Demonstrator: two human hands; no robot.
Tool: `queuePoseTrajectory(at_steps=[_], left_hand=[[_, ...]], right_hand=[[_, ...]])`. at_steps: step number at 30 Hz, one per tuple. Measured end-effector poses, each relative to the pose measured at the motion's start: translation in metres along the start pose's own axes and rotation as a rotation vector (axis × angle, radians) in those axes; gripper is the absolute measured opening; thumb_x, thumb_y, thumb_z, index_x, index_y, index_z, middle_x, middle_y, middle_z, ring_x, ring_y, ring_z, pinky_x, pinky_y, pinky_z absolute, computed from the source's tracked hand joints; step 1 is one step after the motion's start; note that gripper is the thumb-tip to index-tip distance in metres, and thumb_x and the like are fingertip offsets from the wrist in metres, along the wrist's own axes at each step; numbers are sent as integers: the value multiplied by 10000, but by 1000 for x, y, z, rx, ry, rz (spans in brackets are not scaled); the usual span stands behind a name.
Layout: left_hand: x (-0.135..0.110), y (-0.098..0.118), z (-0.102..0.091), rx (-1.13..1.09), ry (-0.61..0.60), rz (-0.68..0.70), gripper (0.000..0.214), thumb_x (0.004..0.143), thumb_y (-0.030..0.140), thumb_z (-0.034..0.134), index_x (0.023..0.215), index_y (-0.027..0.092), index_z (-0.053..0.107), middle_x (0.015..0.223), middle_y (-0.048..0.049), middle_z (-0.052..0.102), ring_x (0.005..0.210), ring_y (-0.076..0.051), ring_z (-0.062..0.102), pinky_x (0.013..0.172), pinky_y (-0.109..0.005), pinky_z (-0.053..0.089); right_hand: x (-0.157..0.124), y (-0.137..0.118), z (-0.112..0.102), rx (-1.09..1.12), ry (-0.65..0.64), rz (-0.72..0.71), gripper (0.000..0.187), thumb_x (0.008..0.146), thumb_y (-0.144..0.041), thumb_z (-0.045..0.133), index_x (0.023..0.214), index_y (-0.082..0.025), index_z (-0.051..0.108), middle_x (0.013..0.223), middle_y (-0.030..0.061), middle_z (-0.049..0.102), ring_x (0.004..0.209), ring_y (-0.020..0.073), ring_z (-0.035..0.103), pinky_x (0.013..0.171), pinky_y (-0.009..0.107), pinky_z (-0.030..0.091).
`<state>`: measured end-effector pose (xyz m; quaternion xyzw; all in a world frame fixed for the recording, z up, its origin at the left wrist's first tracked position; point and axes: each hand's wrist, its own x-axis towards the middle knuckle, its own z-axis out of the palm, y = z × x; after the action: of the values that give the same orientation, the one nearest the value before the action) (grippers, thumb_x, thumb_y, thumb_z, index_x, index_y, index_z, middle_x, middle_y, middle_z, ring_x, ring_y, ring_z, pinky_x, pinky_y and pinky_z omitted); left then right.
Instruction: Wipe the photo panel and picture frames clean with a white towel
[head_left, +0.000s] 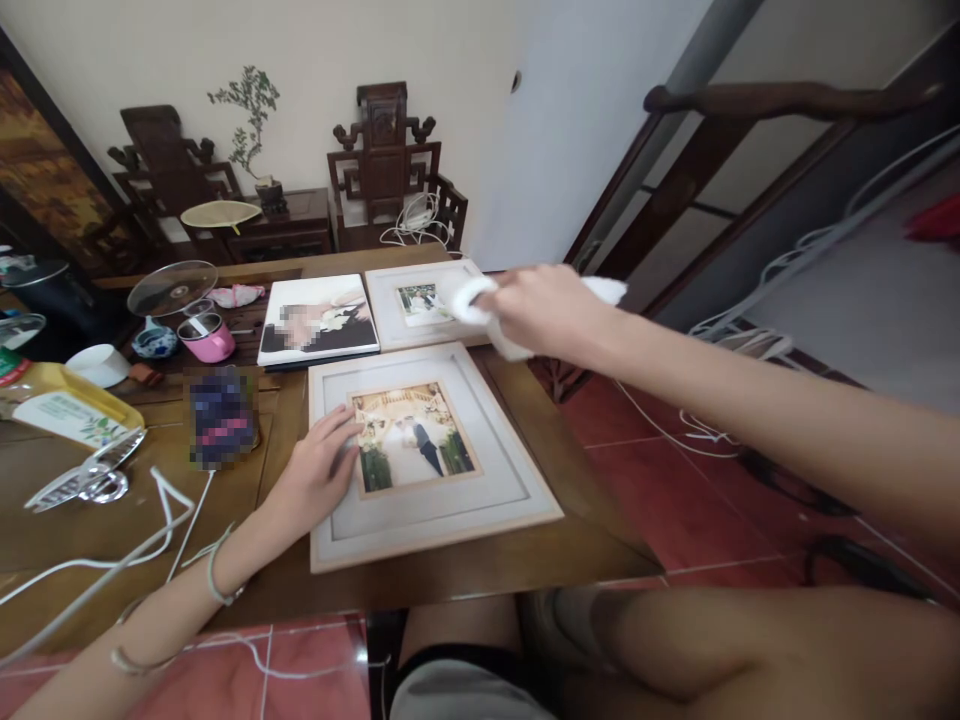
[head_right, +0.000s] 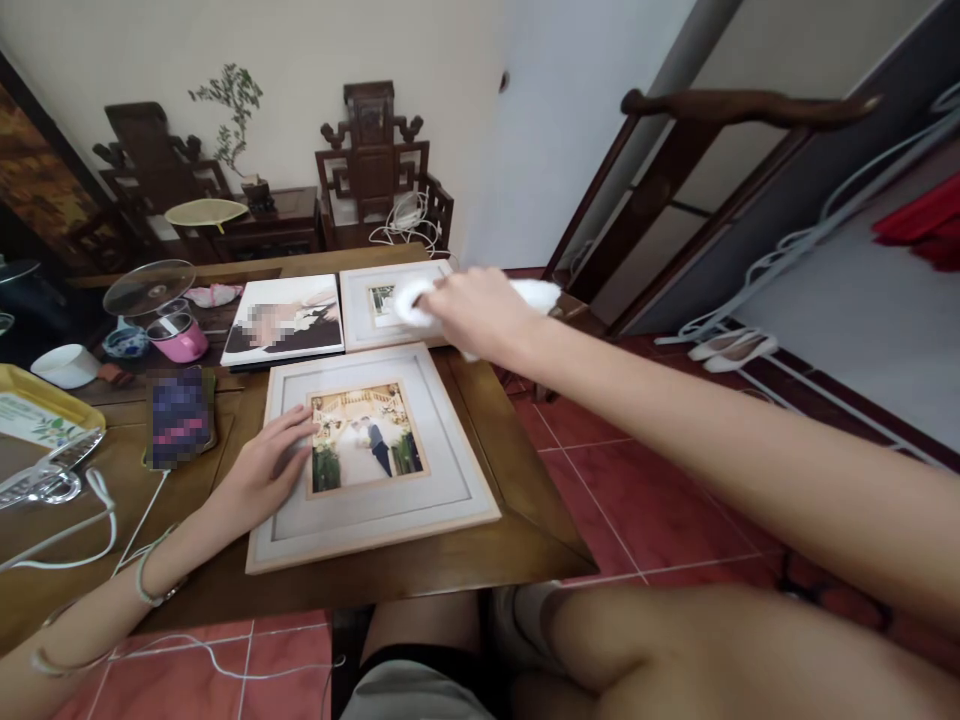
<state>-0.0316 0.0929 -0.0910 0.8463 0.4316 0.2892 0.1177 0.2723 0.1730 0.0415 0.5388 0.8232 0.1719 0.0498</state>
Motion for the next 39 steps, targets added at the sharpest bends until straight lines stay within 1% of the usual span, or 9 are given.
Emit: queuePoseTrajectory(at_steps=[4, 8, 14, 20, 26, 29, 34, 37, 39], left_hand=[[3, 2, -2, -5, -1, 62, 305, 957, 200, 433, 1212, 161, 596, 1358, -157, 553, 1317, -275, 481, 1061, -511, 444], [6, 4, -6, 2, -5, 44, 301, 960, 197, 426, 1195, 159, 609, 1355, -157, 557, 1296, -273, 504, 1059, -509, 448], [7, 2, -5, 41, -5, -14, 276, 934, 226, 475, 1152, 137, 621, 1307, -172, 592, 1225, -282, 567, 1040, -505, 468], [4, 5, -5, 54, 9, -41, 281, 944, 231, 452, 1156, 146, 614, 1283, -159, 598, 1216, -278, 564, 1047, -505, 457], [-1, 12, -1, 54, -45, -89, 380, 951, 267, 442, 1305, 151, 517, 1409, -168, 466, 1332, -295, 430, 1096, -521, 382], [-2, 12, 2, 54, -60, -116, 415, 974, 273, 401, 1369, 159, 460, 1435, -165, 439, 1353, -291, 395, 1110, -526, 355], [-3, 8, 5, 46, -47, -94, 421, 992, 264, 365, 1392, 155, 437, 1432, -164, 443, 1344, -279, 406, 1110, -510, 360], [-4, 6, 5, 48, -40, -74, 417, 988, 259, 372, 1390, 170, 443, 1426, -159, 449, 1342, -280, 408, 1110, -507, 363], [-3, 6, 5, 48, -37, -66, 416, 986, 256, 376, 1387, 172, 449, 1426, -159, 448, 1343, -280, 408, 1110, -504, 364]], right_hand=[[-1, 4, -1, -79, 141, -57, 319, 852, -37, 433, 1005, -127, 698, 1145, 171, 655, 1022, 283, 597, 667, 332, 400], [-11, -22, 17, 3, 4, -236, 349, 801, -3, 477, 1023, -147, 704, 1032, 145, 695, 882, 248, 639, 620, 314, 409], [-34, -52, 38, 75, -94, -421, 355, 757, 2, 501, 1030, -122, 692, 1205, 173, 647, 986, 263, 646, 683, 316, 457], [-56, -67, -2, 178, -316, -481, 297, 726, -37, 502, 899, -132, 724, 849, 149, 721, 790, 264, 674, 602, 314, 386], [-85, -90, -50, 538, -550, -629, 241, 661, -78, 541, 780, -198, 713, 661, 59, 672, 633, 189, 608, 500, 273, 293], [-89, -99, -48, 574, -511, -563, 238, 684, -93, 532, 812, -203, 701, 714, 59, 681, 653, 195, 620, 507, 273, 303], [-78, -106, -15, 383, -273, -415, 403, 772, -84, 524, 1150, -163, 639, 973, 148, 707, 896, 282, 661, 694, 352, 463], [-63, -102, 6, 224, -113, -397, 488, 801, -25, 501, 1268, -149, 573, 1276, 197, 609, 1193, 356, 541, 918, 497, 443], [-50, -97, 16, 134, -87, -380, 540, 823, 3, 467, 1332, -166, 529, 1454, 181, 464, 1305, 401, 430, 954, 553, 424]])
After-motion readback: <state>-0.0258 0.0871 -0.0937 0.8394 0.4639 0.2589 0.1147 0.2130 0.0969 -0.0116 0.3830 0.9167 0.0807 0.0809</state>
